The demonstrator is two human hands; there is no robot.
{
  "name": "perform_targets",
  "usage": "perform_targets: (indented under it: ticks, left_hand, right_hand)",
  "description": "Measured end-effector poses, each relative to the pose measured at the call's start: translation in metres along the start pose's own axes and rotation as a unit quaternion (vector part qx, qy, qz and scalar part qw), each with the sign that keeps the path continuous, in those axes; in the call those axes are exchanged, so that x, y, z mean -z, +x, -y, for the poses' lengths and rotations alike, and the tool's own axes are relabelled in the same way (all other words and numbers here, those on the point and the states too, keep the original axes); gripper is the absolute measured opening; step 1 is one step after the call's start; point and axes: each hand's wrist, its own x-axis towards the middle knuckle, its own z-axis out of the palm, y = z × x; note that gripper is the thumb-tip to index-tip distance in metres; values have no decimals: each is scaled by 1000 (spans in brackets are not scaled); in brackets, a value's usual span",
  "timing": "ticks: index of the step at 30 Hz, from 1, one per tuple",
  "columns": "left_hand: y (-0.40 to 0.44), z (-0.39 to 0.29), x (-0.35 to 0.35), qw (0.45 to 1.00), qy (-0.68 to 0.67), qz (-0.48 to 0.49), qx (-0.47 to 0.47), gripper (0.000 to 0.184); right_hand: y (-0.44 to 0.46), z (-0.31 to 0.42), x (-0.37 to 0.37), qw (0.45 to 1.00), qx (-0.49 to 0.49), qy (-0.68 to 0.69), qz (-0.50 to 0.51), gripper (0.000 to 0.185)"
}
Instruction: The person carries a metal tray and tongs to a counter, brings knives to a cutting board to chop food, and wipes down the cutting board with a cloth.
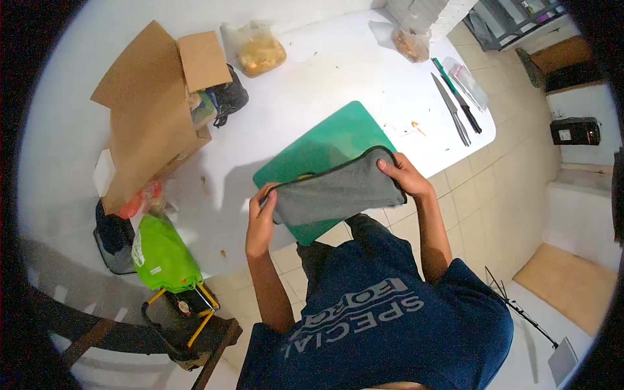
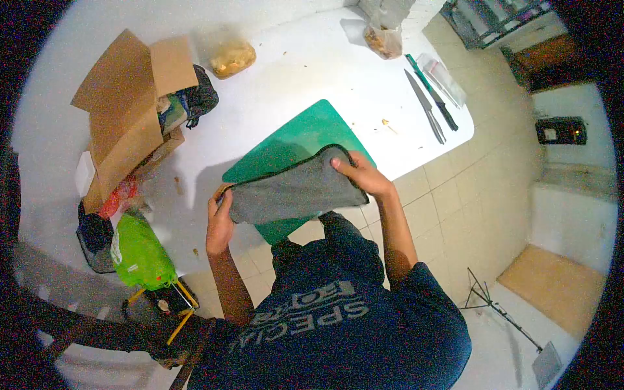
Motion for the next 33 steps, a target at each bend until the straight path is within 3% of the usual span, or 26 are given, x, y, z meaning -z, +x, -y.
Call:
perform_targets:
  ticks: [2, 4, 8, 10, 11, 13, 14, 15, 17, 19, 23, 24, 26, 29, 31, 33]
  left_hand:
    - [9, -14, -31, 997, 77, -25, -19, 30]
    - [18, -27, -52, 989, 138, 54, -27, 31]
    - [9, -50, -75, 987, 157, 6, -17, 37]
    - [2, -47, -86, 999, 30, -19, -3, 46]
    - [-2, -40, -92, 999, 30, -24, -6, 46]
    - [-11, -23, -109, 994, -101, 41, 12, 56]
    - [-18, -19, -119, 994, -101, 34, 7, 56]
    - [-25, -16, -129, 988, -142, 62, -9, 57]
    - [-36, -17, -133, 979, -185, 82, -31, 58]
    - [-47, -24, -128, 960, -256, 110, -35, 57]
    - [-50, -13, -104, 961, -272, 44, -20, 59]
    - [-51, -13, -98, 961, -274, 36, -23, 59]
    - [-49, -14, -85, 909, -413, 3, 54, 58]
    - [-43, -4, -69, 885, -461, 28, 57, 53]
    - [-43, 6, -61, 897, -437, 21, 62, 48]
    - [-38, 20, -56, 908, -413, 14, 69, 44]
  right_hand:
    - [-1, 3, 37, 1000, -14, -7, -15, 50]
    - [-3, 10, 54, 998, 14, -3, -65, 50]
    - [-10, 24, 68, 996, 39, 84, 3, 57]
    - [-14, 32, 57, 998, 5, 34, 51, 58]
    - [-17, 42, 42, 995, -31, -15, 93, 61]
    - [-14, 18, 7, 981, 106, -30, 159, 67]
    - [-18, 28, -6, 959, 179, -108, 190, 69]
    - [-22, 26, -19, 957, 181, -110, 197, 69]
    - [-26, 17, -45, 971, 158, 112, 142, 74]
    - [-24, 14, -64, 970, 183, 122, 99, 81]
    - [-2, -39, -75, 981, 120, 62, 137, 68]
    - [3, -44, -75, 976, 45, 179, 118, 64]
    - [10, -37, -76, 916, -101, 370, 117, 62]
    - [7, -25, -79, 870, -157, 452, 118, 66]
    - [4, -39, -91, 870, -176, 438, 141, 68]
    - [-6, -50, -105, 810, -186, 533, 159, 66]
